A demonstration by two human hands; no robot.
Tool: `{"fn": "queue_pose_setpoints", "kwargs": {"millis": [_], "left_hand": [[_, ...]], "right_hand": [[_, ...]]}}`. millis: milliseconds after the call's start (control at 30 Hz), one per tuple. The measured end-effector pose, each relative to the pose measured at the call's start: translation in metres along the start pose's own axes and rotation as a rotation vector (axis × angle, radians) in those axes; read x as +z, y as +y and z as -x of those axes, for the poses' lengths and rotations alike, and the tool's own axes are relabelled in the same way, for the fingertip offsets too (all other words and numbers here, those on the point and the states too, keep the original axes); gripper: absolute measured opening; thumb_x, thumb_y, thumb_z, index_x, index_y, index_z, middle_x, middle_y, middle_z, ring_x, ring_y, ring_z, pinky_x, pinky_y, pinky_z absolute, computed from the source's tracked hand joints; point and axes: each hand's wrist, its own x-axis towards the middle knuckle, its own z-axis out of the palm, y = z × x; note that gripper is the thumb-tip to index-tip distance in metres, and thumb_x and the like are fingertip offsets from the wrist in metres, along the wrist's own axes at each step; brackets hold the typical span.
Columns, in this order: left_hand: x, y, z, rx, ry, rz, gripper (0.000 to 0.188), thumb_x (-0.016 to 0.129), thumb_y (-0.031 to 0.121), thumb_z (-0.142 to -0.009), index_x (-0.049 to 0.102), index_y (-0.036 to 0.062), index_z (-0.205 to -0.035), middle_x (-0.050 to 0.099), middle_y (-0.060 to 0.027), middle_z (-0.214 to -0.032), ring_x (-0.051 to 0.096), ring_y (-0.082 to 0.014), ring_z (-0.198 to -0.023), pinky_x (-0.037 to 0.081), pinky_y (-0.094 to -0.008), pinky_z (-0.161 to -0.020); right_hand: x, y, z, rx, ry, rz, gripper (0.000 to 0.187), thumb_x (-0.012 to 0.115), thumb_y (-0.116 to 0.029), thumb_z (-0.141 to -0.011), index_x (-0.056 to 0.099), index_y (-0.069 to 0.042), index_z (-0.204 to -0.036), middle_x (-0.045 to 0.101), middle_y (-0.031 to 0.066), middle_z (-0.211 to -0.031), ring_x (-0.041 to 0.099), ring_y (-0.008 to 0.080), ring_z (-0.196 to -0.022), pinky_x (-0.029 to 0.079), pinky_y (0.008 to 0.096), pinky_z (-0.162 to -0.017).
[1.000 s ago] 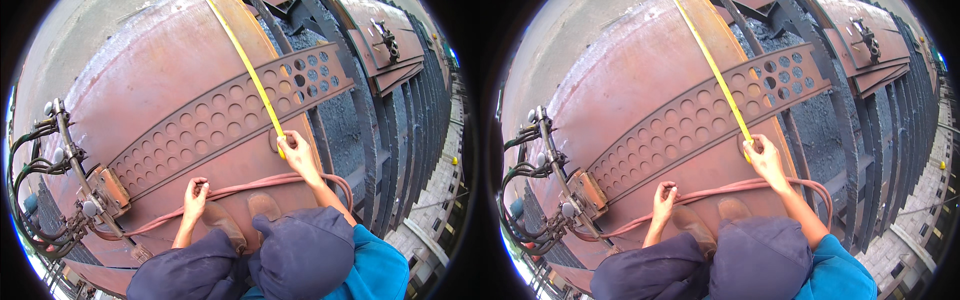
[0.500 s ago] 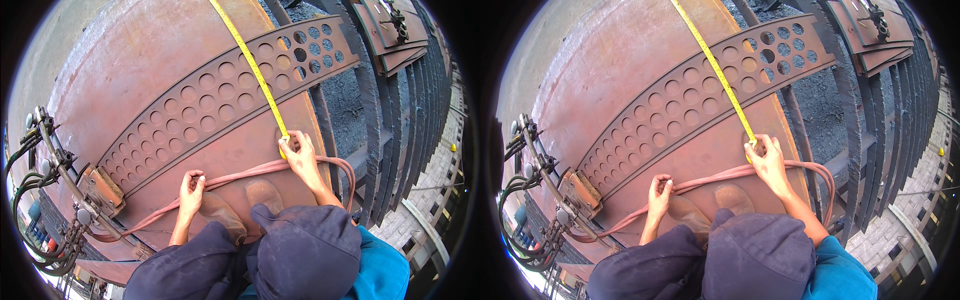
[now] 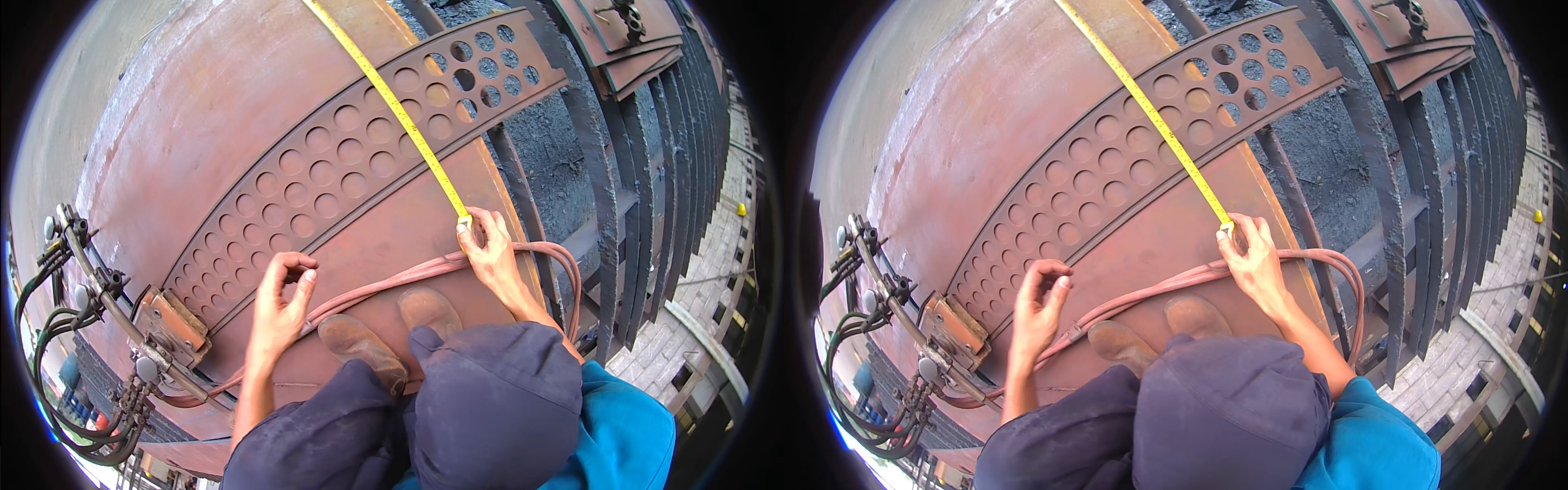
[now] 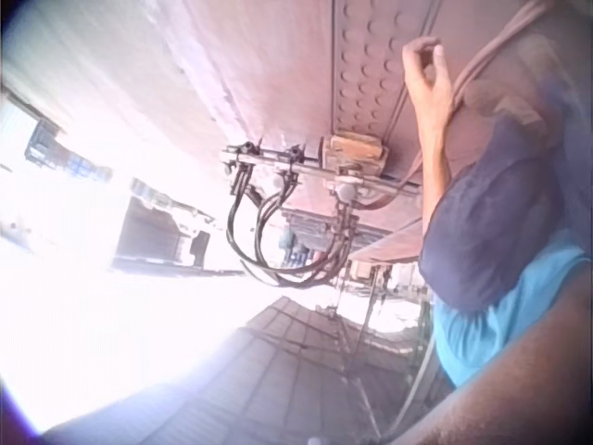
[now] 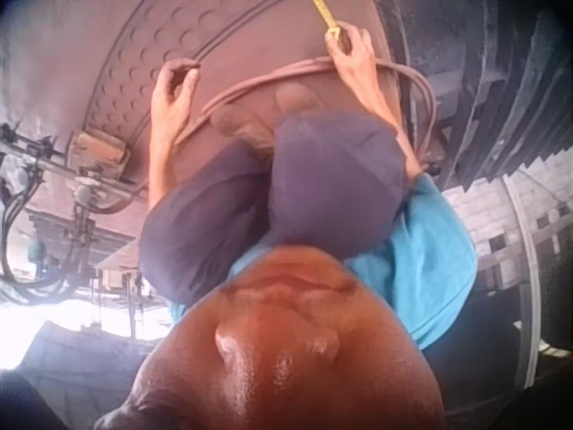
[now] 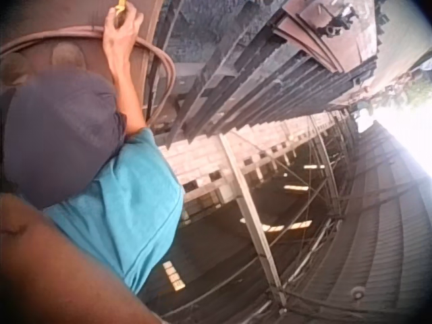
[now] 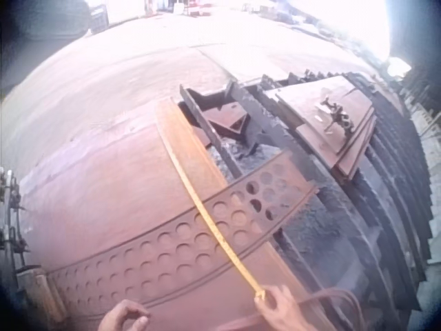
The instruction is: The person measures a large perforated metal sheet with a tape measure, then operates a plasma cutting machine to cut the sheet. The person adjusts the machine's position and controls before initiating the cut.
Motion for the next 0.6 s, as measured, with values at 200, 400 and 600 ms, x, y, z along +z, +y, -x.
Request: {"fn": "queue_pose_setpoints", "kwargs": {"millis": [200, 400, 600], "left_hand": [[0.003, 0.132, -0.023, 0.234, -0.481, -0.614, 0.016, 0.066, 0.008, -0.095, 0.063, 0.0007, -0.109, 0.064, -0.0127, -0.105, 0.065, -0.0272, -0.099, 0.051, -0.0381, -0.087], [0.115, 0.055, -0.034, 0.341, -0.607, -0.681, 0.070, 0.077, 0.025, -0.087, 0.043, -0.0019, -0.142, 0.053, -0.0236, -0.134, 0.053, -0.0408, -0.124, 0.046, -0.0476, -0.104], [0.227, -0.029, -0.030, 0.348, -0.183, -0.352, 0.090, 0.083, 0.022, -0.079, 0.035, -0.0043, -0.149, 0.043, -0.0254, -0.145, 0.048, -0.0436, -0.129, 0.044, -0.0524, -0.107]], "right_hand": [[-0.003, 0.005, 0.004, 0.004, 0.021, -0.029, 0.044, 0.069, -0.035, -0.095, 0.063, -0.008, -0.129, 0.056, 0.0213, -0.110, 0.062, 0.0362, -0.099, 0.051, 0.0465, -0.090], [0.000, 0.012, 0.001, -0.030, 0.080, 0.039, 0.043, 0.071, -0.038, -0.093, 0.067, -0.009, -0.124, 0.060, 0.0207, -0.103, 0.063, 0.0371, -0.098, 0.050, 0.0491, -0.087], [0.001, 0.017, -0.003, -0.047, 0.065, 0.095, 0.042, 0.073, -0.039, -0.090, 0.069, -0.010, -0.119, 0.064, 0.0187, -0.098, 0.064, 0.0359, -0.098, 0.047, 0.0490, -0.085]]}}
